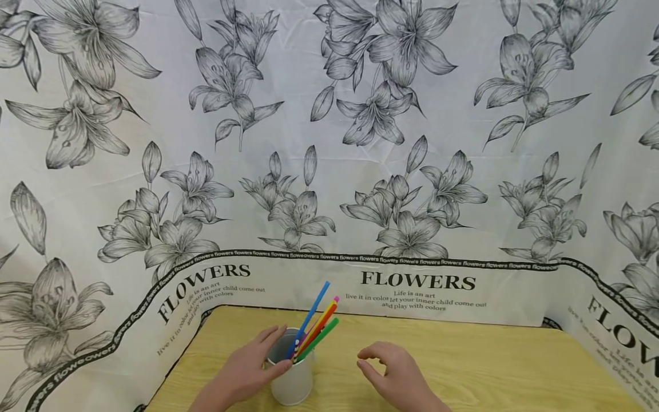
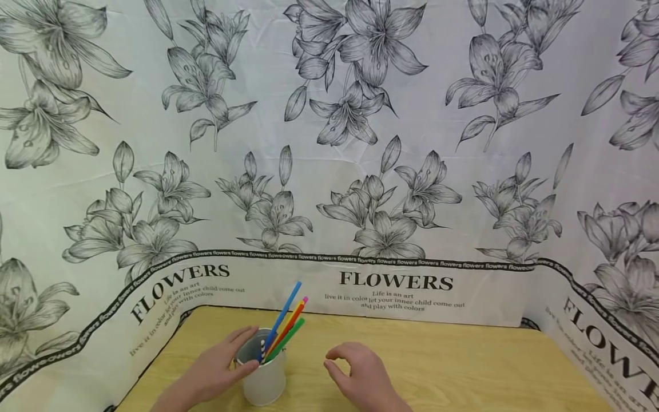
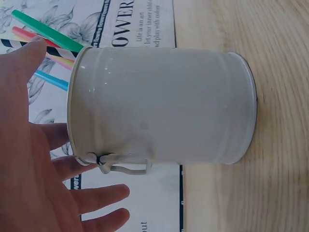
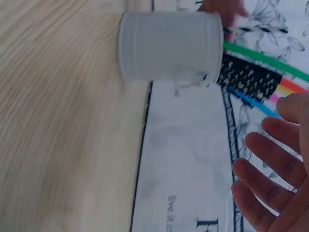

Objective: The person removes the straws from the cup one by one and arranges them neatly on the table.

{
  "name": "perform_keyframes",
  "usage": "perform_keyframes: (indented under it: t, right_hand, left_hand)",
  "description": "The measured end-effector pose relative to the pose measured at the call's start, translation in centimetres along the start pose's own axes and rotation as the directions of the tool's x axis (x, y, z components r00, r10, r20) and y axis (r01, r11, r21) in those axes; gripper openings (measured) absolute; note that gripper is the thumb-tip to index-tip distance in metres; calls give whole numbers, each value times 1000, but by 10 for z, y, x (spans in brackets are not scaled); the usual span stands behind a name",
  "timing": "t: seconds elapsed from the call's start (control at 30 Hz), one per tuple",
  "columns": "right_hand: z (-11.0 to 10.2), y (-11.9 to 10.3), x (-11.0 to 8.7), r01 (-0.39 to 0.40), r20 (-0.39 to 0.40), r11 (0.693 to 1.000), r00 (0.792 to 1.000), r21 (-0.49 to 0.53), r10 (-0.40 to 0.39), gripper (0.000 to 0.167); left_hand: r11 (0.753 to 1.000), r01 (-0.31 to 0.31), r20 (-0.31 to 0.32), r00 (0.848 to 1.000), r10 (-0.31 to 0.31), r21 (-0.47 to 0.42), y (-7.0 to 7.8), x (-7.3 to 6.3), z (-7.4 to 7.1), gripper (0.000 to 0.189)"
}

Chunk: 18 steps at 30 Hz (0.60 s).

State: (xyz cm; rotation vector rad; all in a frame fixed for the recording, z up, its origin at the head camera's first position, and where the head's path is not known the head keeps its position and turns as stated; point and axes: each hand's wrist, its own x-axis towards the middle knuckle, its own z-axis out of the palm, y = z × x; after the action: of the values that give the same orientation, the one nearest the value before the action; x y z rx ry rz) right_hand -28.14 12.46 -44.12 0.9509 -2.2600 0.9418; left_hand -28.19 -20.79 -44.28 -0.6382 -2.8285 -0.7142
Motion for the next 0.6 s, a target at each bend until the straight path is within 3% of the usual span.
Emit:
perform_keyframes:
  t: [0.13, 0.33, 0.5, 0.6]
  right_hand:
    - [2, -16, 12, -26, 47, 999, 999, 47, 24, 4]
    - [1, -32, 26, -51, 114, 992, 993, 115, 38, 8]
    - [8, -40, 33, -76, 93, 988, 994, 134, 64, 8]
    - [13, -44, 36, -116, 46, 986, 993, 119, 111, 6]
  left_hand:
    - [1000, -2, -1, 1000, 2, -9, -2, -3, 3, 68]
    - [993, -4, -25, 1000, 1, -120, -8, -1, 7, 53]
    - [990, -8, -66, 998, -1, -142, -11, 5, 9, 46]
    - [985, 9, -57, 998, -19, -171, -12, 7, 11, 46]
